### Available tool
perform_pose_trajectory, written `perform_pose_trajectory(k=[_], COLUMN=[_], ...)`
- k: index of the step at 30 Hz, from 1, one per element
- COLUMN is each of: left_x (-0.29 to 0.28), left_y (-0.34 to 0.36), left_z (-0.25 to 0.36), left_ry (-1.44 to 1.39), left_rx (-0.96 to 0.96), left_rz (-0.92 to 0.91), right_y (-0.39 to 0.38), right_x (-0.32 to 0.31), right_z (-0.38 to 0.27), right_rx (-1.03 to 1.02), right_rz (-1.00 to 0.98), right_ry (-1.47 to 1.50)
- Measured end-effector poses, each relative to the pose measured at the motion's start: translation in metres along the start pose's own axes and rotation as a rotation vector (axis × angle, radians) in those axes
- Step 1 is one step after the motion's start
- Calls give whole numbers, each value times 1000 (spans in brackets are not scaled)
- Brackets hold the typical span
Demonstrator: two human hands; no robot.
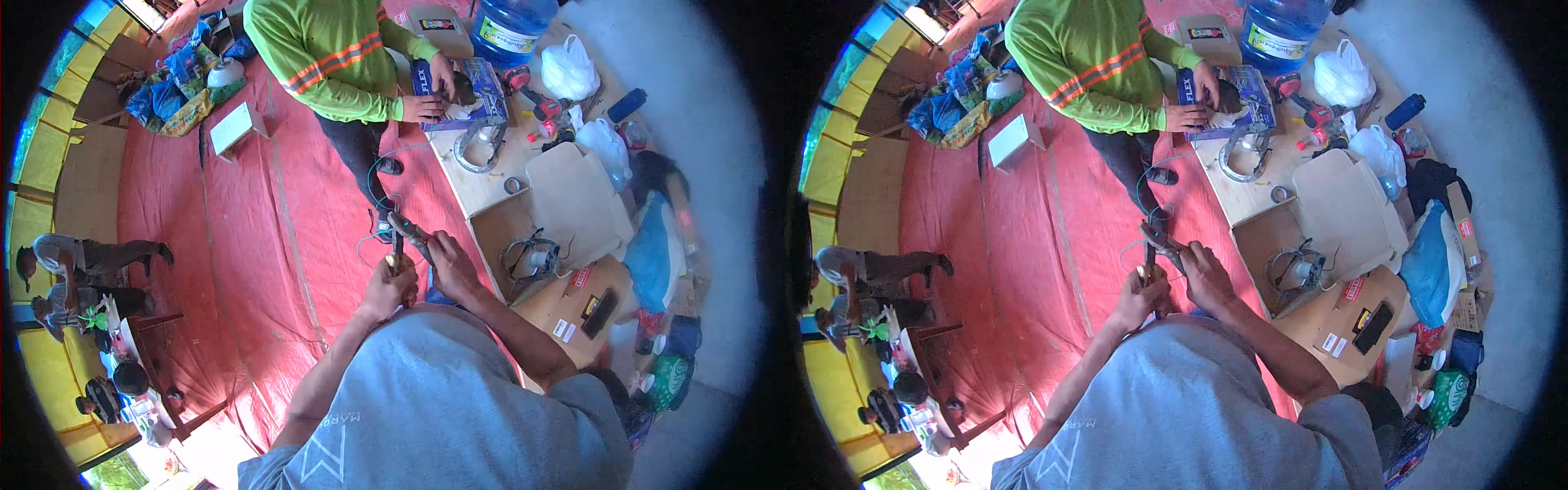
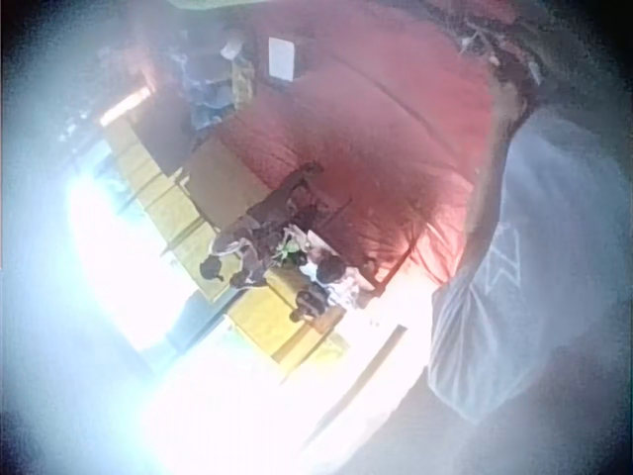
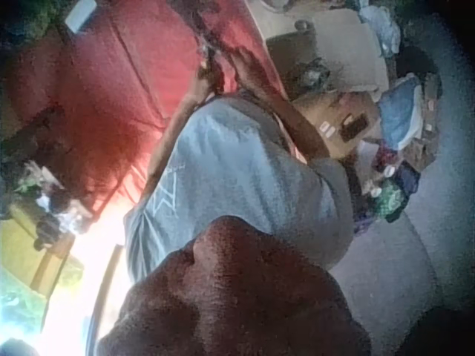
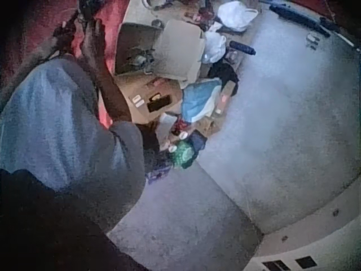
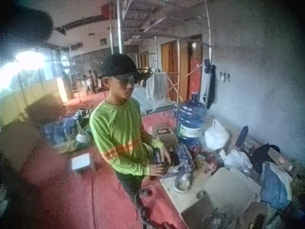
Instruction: The person strips insulation from electrical wires using a tool and connects them to an electrical fixture by hand. They use pliers to secure the wires and handle a box on the workbench.
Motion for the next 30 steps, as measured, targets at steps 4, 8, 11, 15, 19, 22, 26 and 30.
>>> perform_pose_trajectory(k=[4,8,11,15,19,22,26,30], left_x=[-40,-41,-41,-52,-8,2,6,22], left_y=[15,14,15,10,3,1,-3,-9], left_z=[-6,21,24,-1,26,27,24,39], left_ry=[988,1072,1035,650,97,20,-173,-371], left_rx=[482,275,326,370,81,18,-76,-213], left_rz=[152,166,188,113,94,64,43,111], right_y=[6,-8,-11,-9,-8,-10,-3,4], right_x=[0,12,22,6,2,10,9,22], right_z=[31,68,76,34,13,3,-2,12], right_rx=[169,359,455,69,24,41,-22,11], right_rz=[-602,-767,-694,-206,-90,13,119,-57], right_ry=[670,904,796,472,192,4,-207,-202])
Point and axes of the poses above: each hand's wrist, its own y-axis towards the middle knuckle, its own x-axis out of the palm, z = x × y, the point moved 4 cm from there along y, towards the middle knuckle, and after that the axes turned 15 degrees about x, right-handed, at the moved point
